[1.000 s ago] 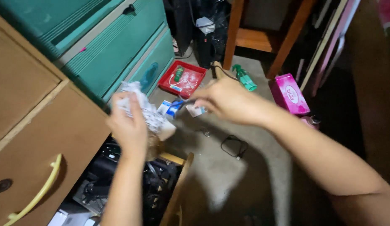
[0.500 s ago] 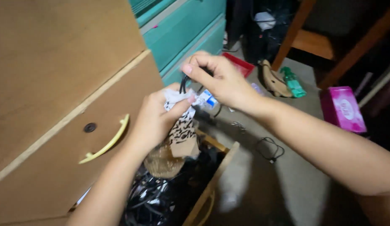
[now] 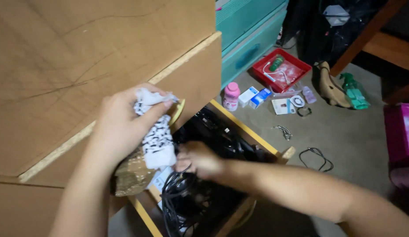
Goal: The person wipes several small electronic devices and accessories with a cloth, including a hair straightener, power adapters, and cables. They pick up each item from the floor, wipe it, and place it into an open drawer.
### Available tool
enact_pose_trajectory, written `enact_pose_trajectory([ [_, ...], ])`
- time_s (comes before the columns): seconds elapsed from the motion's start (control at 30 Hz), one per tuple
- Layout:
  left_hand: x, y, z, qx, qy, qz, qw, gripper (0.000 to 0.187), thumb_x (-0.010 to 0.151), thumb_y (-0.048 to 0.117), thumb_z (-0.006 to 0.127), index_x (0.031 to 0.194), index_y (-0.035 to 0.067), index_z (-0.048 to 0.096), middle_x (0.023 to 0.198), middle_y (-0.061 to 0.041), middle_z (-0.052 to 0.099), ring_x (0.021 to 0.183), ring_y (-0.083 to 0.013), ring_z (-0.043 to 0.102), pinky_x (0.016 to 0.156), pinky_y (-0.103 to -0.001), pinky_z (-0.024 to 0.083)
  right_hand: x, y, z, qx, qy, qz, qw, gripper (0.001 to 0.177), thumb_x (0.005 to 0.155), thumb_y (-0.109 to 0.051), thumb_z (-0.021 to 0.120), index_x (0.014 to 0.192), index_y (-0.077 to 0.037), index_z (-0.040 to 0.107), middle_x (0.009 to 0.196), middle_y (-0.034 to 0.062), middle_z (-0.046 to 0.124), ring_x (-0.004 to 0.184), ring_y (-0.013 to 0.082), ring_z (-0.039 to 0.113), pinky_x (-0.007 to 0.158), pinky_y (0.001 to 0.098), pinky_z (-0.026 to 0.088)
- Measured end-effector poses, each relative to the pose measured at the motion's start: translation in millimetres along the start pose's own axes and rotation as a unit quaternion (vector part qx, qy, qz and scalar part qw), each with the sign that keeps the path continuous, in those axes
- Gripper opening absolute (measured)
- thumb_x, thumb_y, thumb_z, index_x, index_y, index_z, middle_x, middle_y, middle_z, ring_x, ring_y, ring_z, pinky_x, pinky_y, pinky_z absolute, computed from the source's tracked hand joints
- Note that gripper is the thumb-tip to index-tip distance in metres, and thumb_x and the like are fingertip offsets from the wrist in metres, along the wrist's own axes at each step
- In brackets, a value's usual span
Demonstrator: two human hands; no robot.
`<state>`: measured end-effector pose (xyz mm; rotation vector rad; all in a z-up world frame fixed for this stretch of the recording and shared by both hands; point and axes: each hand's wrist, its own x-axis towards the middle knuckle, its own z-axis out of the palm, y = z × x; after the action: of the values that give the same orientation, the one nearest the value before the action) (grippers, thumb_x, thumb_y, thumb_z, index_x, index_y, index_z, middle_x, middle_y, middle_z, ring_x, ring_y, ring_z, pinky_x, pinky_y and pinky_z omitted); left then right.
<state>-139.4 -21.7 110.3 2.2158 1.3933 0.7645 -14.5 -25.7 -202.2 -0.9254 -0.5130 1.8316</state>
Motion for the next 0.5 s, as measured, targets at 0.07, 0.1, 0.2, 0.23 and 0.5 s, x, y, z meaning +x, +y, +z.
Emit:
enact_pose_trajectory([
  [0.07, -1.1, 1.2, 2.4, -0.015, -0.001, 0.011, 1.0, 0.015, 0.088, 0.036, 0.074, 0.094, 0.023, 0.078, 0.096, 0.01, 0.083, 0.086, -0.0058, 0.075, 0.081, -0.025, 0.051, 2.5, 4.5, 4.8, 0.06, -0.012, 0.044, 0.997, 0.008, 0.092, -0.003, 0.066, 0.097, -0.006, 0.06, 0.076, 0.0064, 0.064, 0.066, 0.0217, 0.069, 0.067, 0.0415, 0.063],
  [0.1, -2.2, 1.6, 3.8, -0.031, -0.003, 0.024, 0.999, 0.016, 0.089, 0.037, 0.073, 0.092, 0.022, 0.077, 0.095, 0.011, 0.082, 0.083, -0.0052, 0.075, 0.08, -0.024, 0.051, 3.3, 7.6, 7.2, 0.121, -0.022, 0.087, 0.989, 0.01, 0.092, -0.003, 0.067, 0.099, -0.006, 0.061, 0.08, 0.0065, 0.065, 0.07, 0.0216, 0.068, 0.071, 0.0408, 0.061],
  [0.2, -2.7, -4.1, 5.8, -0.026, -0.012, 0.009, 1.0, 0.013, 0.088, 0.038, 0.071, 0.09, 0.026, 0.076, 0.085, 0.013, 0.081, 0.075, -0.0052, 0.073, 0.076, -0.025, 0.05, 0.4, 12.7, 15.4, 0.299, -0.05, 0.213, 0.929, 0.017, 0.091, -0.004, 0.068, 0.107, -0.007, 0.062, 0.092, 0.0067, 0.065, 0.083, 0.0212, 0.066, 0.082, 0.0389, 0.056],
  [0.23, -4.8, -5.8, 5.9, -0.026, -0.01, 0.008, 1.0, 0.013, 0.088, 0.038, 0.071, 0.09, 0.026, 0.076, 0.085, 0.013, 0.081, 0.075, -0.0052, 0.073, 0.076, -0.025, 0.05, -1.1, 12.4, 17.9, 0.297, -0.051, 0.215, 0.929, 0.017, 0.091, -0.004, 0.068, 0.107, -0.007, 0.062, 0.092, 0.0067, 0.065, 0.083, 0.0212, 0.066, 0.082, 0.0389, 0.056],
  [0.5, -10.8, -17.0, 15.2, -0.09, -0.013, 0.062, 0.994, 0.015, 0.091, 0.033, 0.066, 0.095, 0.021, 0.074, 0.094, 0.008, 0.083, 0.084, -0.0075, 0.079, 0.077, -0.024, 0.053, -10.9, 6.8, 21.3, 0.714, -0.104, 0.483, 0.495, 0.04, 0.09, -0.006, 0.071, 0.13, -0.008, 0.066, 0.127, 0.0072, 0.068, 0.121, 0.0197, 0.06, 0.114, 0.0329, 0.043],
])
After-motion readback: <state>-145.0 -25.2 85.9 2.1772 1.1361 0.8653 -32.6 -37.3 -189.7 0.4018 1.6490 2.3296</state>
